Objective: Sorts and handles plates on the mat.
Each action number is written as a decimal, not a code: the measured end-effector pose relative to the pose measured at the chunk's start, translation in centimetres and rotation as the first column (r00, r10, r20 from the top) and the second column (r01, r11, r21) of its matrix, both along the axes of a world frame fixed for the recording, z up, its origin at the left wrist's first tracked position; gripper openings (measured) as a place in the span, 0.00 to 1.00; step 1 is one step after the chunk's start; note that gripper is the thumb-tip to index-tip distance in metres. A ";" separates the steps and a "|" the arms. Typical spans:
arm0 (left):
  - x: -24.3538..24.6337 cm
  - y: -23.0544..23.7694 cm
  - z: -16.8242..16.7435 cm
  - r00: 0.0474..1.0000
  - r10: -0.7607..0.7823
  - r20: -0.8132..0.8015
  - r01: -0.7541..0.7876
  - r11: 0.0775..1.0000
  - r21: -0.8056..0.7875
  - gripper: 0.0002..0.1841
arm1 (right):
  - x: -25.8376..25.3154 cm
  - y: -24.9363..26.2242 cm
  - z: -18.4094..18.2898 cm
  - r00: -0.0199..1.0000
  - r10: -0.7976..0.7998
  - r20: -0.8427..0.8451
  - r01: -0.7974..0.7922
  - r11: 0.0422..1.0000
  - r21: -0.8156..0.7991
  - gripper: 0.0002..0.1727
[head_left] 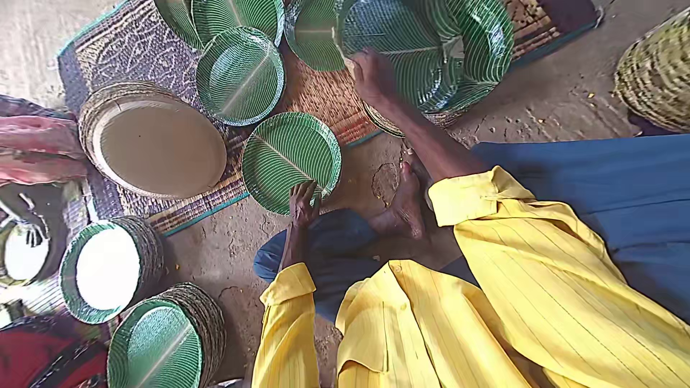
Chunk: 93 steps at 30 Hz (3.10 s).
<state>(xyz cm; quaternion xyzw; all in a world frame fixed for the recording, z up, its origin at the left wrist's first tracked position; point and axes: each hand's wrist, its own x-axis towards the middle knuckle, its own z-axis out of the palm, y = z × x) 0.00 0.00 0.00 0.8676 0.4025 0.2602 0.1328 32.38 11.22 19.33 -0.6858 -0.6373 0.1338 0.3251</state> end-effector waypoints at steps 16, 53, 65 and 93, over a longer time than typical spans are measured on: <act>-1.2 0.1 1.0 0.960 0.184 -0.209 -0.216 0.966 -0.141 0.19 | -9.5 -3.3 -9.7 0.688 0.724 0.046 -0.615 0.616 -0.492 0.18; -0.5 -0.3 1.5 0.959 0.254 0.125 -0.265 0.962 0.074 0.16 | -3.7 -1.3 -1.3 0.978 0.157 0.140 -0.169 0.983 0.078 0.17; -1.6 -0.5 2.8 0.936 0.243 -0.256 -0.307 0.919 -0.248 0.18 | -14.4 -6.6 -11.9 0.492 0.866 0.092 -0.721 0.464 -0.515 0.15; -1.9 1.2 0.7 0.931 0.358 0.071 -0.318 0.891 -0.324 0.19 | 6.5 1.0 -7.1 0.995 -0.096 0.030 0.101 0.921 -0.377 0.20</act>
